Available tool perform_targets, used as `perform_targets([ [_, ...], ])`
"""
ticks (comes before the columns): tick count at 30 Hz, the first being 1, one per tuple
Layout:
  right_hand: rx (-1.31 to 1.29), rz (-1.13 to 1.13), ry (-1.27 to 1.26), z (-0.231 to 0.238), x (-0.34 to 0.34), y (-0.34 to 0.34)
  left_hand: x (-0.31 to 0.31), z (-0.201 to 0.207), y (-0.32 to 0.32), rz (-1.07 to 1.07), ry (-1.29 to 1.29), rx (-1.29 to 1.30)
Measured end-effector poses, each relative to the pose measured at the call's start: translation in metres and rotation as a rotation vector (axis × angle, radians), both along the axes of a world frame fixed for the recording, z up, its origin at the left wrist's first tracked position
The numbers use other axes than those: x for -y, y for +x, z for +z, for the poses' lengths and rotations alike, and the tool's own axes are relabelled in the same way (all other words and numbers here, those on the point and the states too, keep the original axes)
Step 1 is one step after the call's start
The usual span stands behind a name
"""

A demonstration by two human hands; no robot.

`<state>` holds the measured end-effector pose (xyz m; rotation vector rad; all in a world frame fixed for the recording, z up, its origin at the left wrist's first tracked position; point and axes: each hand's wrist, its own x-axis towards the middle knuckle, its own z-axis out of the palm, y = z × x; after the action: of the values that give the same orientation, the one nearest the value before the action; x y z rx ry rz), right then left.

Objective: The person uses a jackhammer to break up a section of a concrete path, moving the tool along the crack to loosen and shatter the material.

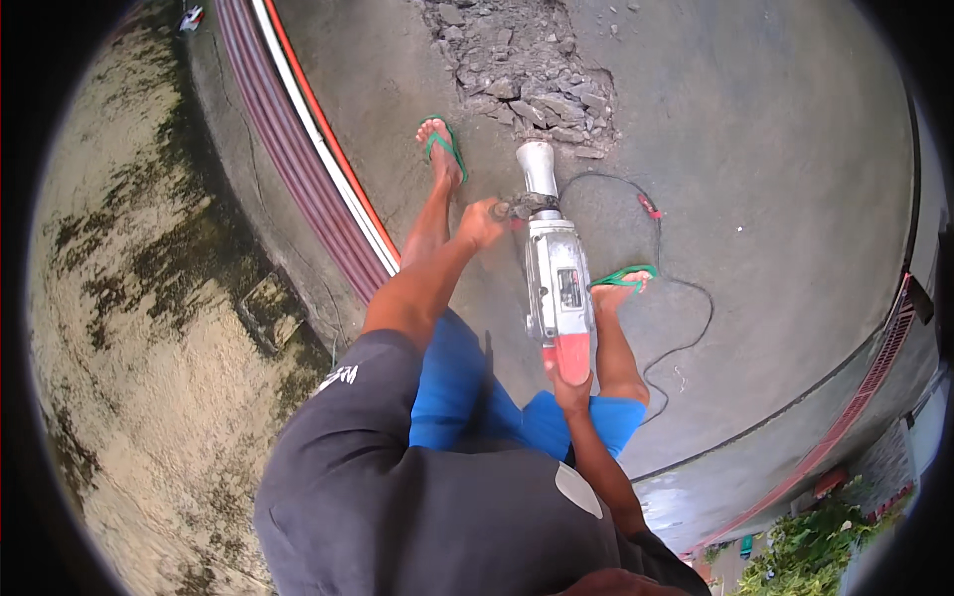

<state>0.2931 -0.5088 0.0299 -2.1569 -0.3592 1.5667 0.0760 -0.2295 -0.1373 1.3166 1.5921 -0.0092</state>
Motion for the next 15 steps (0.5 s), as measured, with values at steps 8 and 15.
perform_targets([
  [8,-0.077,-0.265,0.313,0.138,-0.105,0.028,-0.094,0.112,0.055,-0.225,-0.101,-0.239],
  [15,-0.018,0.151,0.295,0.319,-0.190,0.078,-0.058,0.239,0.035,0.277,-0.014,0.043],
])
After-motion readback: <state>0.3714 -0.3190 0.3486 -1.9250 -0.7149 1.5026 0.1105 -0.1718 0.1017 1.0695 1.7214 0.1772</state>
